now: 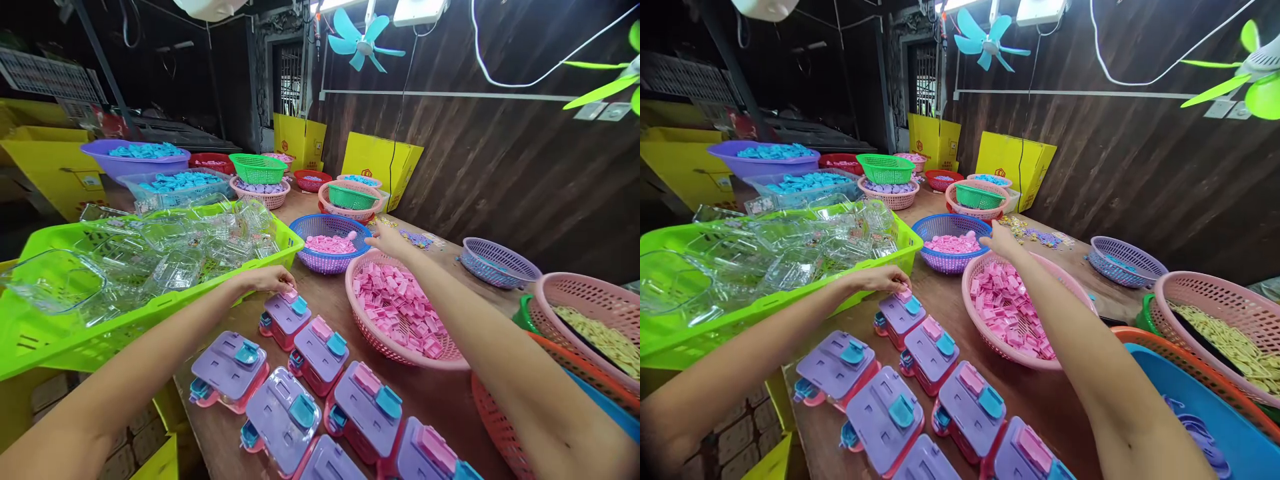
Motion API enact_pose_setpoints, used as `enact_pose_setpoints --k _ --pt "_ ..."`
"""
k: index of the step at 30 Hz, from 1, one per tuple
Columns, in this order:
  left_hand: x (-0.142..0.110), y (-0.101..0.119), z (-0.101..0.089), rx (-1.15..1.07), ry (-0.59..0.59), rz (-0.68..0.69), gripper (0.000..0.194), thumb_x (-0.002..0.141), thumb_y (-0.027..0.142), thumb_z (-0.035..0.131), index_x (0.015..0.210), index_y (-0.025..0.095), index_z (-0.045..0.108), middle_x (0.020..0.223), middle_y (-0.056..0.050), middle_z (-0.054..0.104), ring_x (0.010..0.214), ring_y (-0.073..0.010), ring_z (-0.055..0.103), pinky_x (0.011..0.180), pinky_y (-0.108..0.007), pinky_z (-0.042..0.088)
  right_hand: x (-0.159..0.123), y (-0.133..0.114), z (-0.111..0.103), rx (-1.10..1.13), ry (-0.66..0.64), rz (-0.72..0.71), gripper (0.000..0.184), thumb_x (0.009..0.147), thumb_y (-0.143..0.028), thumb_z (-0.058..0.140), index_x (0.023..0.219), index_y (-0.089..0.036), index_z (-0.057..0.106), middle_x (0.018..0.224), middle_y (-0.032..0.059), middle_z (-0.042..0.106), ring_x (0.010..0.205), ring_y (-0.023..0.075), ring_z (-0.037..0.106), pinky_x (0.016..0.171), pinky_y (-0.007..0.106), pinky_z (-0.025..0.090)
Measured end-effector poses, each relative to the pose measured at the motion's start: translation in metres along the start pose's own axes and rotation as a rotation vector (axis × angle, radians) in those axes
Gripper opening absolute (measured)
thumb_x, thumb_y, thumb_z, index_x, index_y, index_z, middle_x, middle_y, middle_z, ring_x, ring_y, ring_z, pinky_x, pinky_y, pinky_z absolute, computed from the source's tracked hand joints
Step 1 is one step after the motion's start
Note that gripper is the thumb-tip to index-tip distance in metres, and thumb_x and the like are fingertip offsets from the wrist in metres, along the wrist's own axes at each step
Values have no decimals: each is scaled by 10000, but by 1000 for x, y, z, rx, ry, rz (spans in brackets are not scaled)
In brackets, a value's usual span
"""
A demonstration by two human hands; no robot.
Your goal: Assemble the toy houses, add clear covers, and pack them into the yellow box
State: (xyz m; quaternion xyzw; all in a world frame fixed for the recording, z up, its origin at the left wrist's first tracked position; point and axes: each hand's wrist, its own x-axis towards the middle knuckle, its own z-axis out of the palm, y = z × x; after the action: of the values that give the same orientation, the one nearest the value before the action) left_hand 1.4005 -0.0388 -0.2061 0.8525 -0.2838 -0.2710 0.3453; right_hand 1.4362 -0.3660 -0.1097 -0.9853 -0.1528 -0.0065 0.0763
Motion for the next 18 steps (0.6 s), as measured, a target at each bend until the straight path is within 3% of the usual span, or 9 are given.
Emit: enact_pose_setpoints --k 3,5,8,11,13,16,18 --pt "4 -2 0 -17 -29 -47 372 700 468 624 874 147 690 784 -41 649 648 -126 520 570 -196 381 -7 -14 11 -55 -6 17 367 856 -279 460 1198 -155 509 1108 123 614 1015 219 556 851 317 400" --pt "6 -4 0 -37 -50 -86 405 678 489 636 881 143 691 734 -39 635 570 -108 476 489 -192 331 -26 -11 27 -91 -130 25 212 796 -233 526 957 -167 647 943 106 669 912 223 601 808 316 421" --pt "9 -6 0 -58 -73 -125 440 664 504 639 892 132 692 656 -33 605 488 -89 408 418 -198 256 -61 13 51 -141 -347 99 98 713 -178 591 717 -139 680 697 110 668 719 231 633 699 329 458" --pt "10 -9 3 -44 -60 -116 402 644 476 661 860 139 697 641 -25 600 500 -92 416 424 -195 265 -91 43 73 -145 -546 202 134 668 -165 611 757 -109 696 560 89 634 546 220 614 579 332 470" --pt "8 -10 6 -24 -20 -87 363 653 454 658 841 145 695 689 -26 618 564 -103 458 472 -189 312 -107 59 88 -113 -636 237 272 647 -183 626 904 -125 694 602 69 656 490 194 598 524 308 466" --pt "3 -9 10 -4 31 -67 366 691 459 620 861 142 688 738 -29 628 605 -107 470 507 -187 335 -123 71 109 -67 -646 223 444 642 -177 614 1084 -197 641 796 53 697 550 158 609 535 257 455" --pt "1 -6 11 5 23 -86 384 682 464 625 880 142 692 692 -22 614 551 -97 436 460 -189 295 -128 73 121 -68 -600 189 409 639 -158 604 1042 -205 659 862 53 696 649 161 619 586 242 445"
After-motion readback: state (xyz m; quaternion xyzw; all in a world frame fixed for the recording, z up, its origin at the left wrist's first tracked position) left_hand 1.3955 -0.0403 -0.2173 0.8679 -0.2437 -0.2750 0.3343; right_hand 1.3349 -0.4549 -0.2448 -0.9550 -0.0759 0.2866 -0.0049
